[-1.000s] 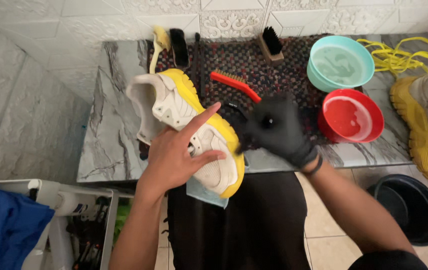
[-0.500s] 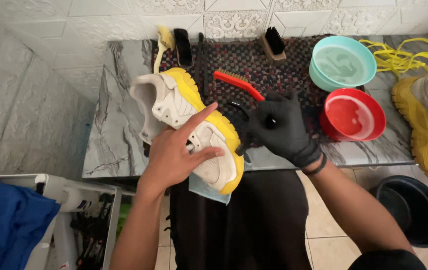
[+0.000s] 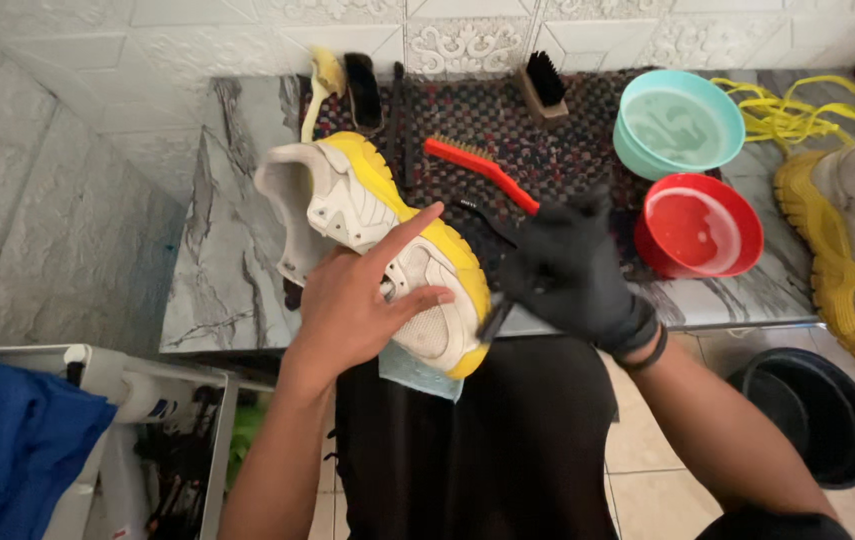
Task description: The person cleans a white and yellow sneaker by scrubbing the sole and upper with a brush and wiping it with a cloth. They repeatedly dip the brush into a red bowl of soapy water and wipe the shoe with a grey cloth.
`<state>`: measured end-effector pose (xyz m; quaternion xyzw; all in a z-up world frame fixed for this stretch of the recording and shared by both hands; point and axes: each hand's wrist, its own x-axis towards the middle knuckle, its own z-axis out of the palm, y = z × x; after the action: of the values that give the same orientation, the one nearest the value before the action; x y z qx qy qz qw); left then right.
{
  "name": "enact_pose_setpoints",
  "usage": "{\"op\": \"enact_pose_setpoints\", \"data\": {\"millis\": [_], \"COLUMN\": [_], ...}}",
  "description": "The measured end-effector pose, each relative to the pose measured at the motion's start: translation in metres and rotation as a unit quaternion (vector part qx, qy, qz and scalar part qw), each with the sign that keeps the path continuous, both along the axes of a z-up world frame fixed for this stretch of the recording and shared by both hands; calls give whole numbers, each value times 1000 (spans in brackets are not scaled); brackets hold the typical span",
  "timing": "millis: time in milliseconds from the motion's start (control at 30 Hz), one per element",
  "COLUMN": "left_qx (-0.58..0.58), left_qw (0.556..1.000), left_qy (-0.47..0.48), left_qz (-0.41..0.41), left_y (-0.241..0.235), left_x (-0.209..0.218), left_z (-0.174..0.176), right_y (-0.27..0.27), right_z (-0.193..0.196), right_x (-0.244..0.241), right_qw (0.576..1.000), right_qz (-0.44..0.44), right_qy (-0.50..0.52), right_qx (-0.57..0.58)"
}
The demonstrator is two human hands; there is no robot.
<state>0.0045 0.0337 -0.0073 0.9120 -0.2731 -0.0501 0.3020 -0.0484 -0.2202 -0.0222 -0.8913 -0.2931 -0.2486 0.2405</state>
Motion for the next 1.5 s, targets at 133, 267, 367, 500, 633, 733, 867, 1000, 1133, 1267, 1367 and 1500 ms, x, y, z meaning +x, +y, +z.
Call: {"op": "enact_pose_setpoints", "data": {"millis": [133, 267, 367, 500, 633, 733, 867, 1000, 1133, 1267, 1367, 1500], "left_qx": [-2, 3, -12, 0, 0, 3, -14, -35, -31, -4, -42, -73], "left_qw": [1000, 999, 1000, 999, 999, 999, 1000, 999, 999, 997, 998, 997], "left_qy": [-6, 48, 3, 48, 37, 43, 9, 35, 28, 72, 48, 34], "left_qz": [-3, 12, -7, 4, 8, 13, -2, -18, 4, 39, 26, 18], "left_y": [2, 2, 4, 4, 2, 1, 1, 4, 4, 4, 6, 12], "left_x": [-1, -3, -1, -2, -2, -1, 0, -3, -2, -3, -1, -4], "left_z": [2, 7, 4, 9, 8, 9, 5, 5, 0, 9, 0, -5], "right_y": [13, -4, 8, 10, 13, 10, -9, 20, -19, -32, -55, -28], "right_z": [5, -3, 1, 2, 10, 7, -9, 16, -2, -5, -56, -52], "right_x": [-10, -3, -9, -14, -12, -12, 7, -11, 26, 46, 76, 73], "right_qw": [999, 998, 994, 999, 995, 997, 991, 1000, 975, 929, 931, 917], "right_qz": [-29, -55, -89, -9, -97, -69, -121, -22, -215, -362, -350, -363], "right_qy": [-35, -23, -51, 5, -32, -30, -61, -5, -50, 21, 33, 38], "right_qx": [-18, -23, -27, 37, 10, -19, -16, 19, -35, -76, -95, -162]}}
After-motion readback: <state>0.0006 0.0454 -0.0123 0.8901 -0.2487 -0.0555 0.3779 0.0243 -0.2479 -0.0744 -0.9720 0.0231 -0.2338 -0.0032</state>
